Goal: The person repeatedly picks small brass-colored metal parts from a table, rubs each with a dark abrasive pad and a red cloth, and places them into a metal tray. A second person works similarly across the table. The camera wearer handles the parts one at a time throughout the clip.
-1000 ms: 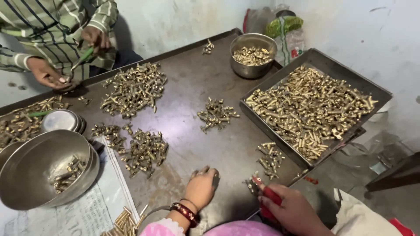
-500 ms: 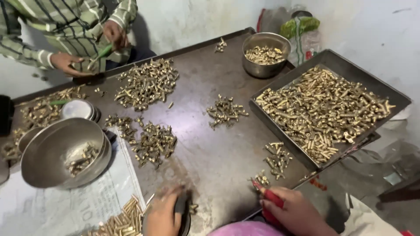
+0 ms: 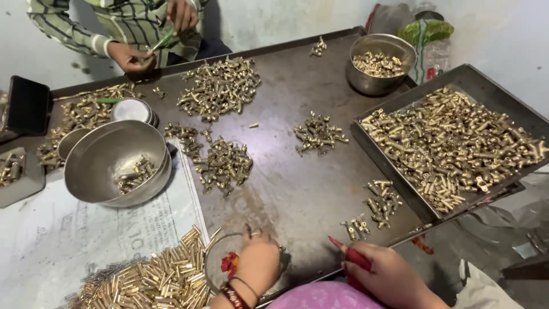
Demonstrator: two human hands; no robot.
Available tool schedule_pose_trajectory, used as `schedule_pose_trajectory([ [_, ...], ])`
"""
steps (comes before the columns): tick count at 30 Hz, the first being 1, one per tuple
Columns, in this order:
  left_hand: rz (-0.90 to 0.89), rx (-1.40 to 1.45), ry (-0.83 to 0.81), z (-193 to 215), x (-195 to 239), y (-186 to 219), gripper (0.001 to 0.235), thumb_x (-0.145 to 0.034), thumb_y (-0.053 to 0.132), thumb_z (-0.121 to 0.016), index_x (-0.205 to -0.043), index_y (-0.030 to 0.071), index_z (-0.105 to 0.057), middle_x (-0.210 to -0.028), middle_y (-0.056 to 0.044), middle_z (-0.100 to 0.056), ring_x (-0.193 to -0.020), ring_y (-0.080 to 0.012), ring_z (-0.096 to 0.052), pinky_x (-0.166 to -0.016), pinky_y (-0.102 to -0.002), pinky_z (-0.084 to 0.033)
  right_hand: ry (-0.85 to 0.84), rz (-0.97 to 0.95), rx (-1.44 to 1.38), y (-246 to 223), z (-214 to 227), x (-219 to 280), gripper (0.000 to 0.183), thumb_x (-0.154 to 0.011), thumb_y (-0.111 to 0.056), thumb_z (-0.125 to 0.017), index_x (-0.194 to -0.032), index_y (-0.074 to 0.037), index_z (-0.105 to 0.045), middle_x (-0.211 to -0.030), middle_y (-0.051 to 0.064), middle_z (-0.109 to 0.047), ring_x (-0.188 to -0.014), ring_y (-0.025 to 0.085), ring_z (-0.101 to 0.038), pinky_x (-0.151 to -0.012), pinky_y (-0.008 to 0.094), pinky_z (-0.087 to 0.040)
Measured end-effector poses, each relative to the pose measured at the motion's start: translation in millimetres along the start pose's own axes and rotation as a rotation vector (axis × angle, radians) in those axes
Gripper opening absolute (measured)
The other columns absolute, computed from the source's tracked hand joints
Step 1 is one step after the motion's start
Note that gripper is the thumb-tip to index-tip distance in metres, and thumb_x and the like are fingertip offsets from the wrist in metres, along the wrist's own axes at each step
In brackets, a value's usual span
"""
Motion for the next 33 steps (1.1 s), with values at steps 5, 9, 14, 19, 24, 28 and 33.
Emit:
schedule_pose_trajectory([
  [5, -0.035, 0.039, -0.101, -35, -7, 3, 0.022, -0.087, 0.014, -0.067, -0.107, 0.005, -0.071, -0.111, -0.018, -0.068, -0.107, -0.0363, -0.064, -0.094, -0.045, -0.050, -0.010, 0.015, 0.030, -11, 4, -3, 0.025, -0.082, -0.029, -0.075, -0.102, -0.014, -0.073, -0.086, 0.008, -0.075, -0.076, 0.026, -0.074, -0.071, 0.037, -0.058],
  [9, 0.047, 0.704, -0.070, 23, -11, -8, 0.033, -0.078, 0.008, -0.069, -0.110, 0.010, -0.071, -0.103, -0.007, -0.073, -0.101, -0.0245, -0.070, -0.088, -0.033, -0.054, -0.094, 0.001, 0.160, -48, 19, -10, 0.024, -0.085, -0.033, -0.072, -0.099, -0.015, -0.072, -0.085, 0.008, -0.075, -0.080, 0.029, -0.073, -0.073, 0.039, -0.057],
  [14, -0.123, 1.095, 0.052, 106, -16, -3, 0.047, -0.070, -0.002, -0.060, -0.113, 0.010, -0.075, -0.099, -0.007, -0.071, -0.091, -0.0226, -0.069, -0.080, -0.030, -0.055, -0.163, -0.058, 0.237, -75, 23, -12, 0.026, -0.084, -0.036, -0.070, -0.102, -0.018, -0.072, -0.086, 0.009, -0.075, -0.083, 0.031, -0.072, -0.075, 0.042, -0.056],
  [19, -0.292, 0.987, 0.083, 136, -17, 8, 0.051, -0.065, -0.004, -0.059, -0.111, 0.010, -0.076, -0.097, -0.008, -0.070, -0.096, -0.0220, -0.068, -0.083, -0.030, -0.054, -0.123, 0.171, 0.290, -105, 30, -15, 0.026, -0.083, -0.034, -0.072, -0.102, -0.017, -0.072, -0.089, 0.011, -0.074, -0.088, 0.035, -0.070, -0.076, 0.046, -0.055],
  [24, -0.502, 1.111, 0.262, 154, -24, 34, 0.050, -0.065, -0.004, -0.057, -0.113, 0.002, -0.068, -0.113, -0.016, -0.067, -0.114, -0.0316, -0.062, -0.096, -0.038, -0.048, -0.084, 0.185, 0.380, -109, 19, -30, 0.027, -0.082, -0.034, -0.073, -0.102, -0.016, -0.071, -0.095, 0.012, -0.073, -0.088, 0.038, -0.069, -0.074, 0.048, -0.054],
  [28, 0.049, 2.589, -0.162, 102, -65, 39, 0.042, -0.096, 0.025, -0.056, -0.126, -0.004, -0.058, -0.117, -0.024, -0.071, -0.106, -0.0340, -0.073, -0.095, -0.040, -0.059, 0.017, 0.252, 0.573, -85, -18, -50, 0.027, -0.090, -0.032, -0.067, -0.107, -0.011, -0.065, -0.100, 0.016, -0.069, -0.083, 0.040, -0.069, -0.068, 0.050, -0.055],
  [33, -0.319, 2.653, -0.213, 119, -94, 38, 0.032, -0.112, 0.011, -0.052, -0.140, -0.005, -0.058, -0.105, -0.026, -0.072, -0.073, -0.0246, -0.072, -0.063, -0.031, -0.058, -0.139, 0.260, 0.094, -64, -41, -69, 0.019, -0.098, -0.026, -0.067, -0.101, -0.008, -0.064, -0.097, 0.017, -0.071, -0.088, 0.041, -0.070, -0.077, 0.049, -0.056],
])
Point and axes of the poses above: each hand's wrist, its own x-axis away from the middle knuckle, its own z-axis out of the back of the hand, y = z × x, the point moved 10 cm from there along -x, towards the middle knuckle
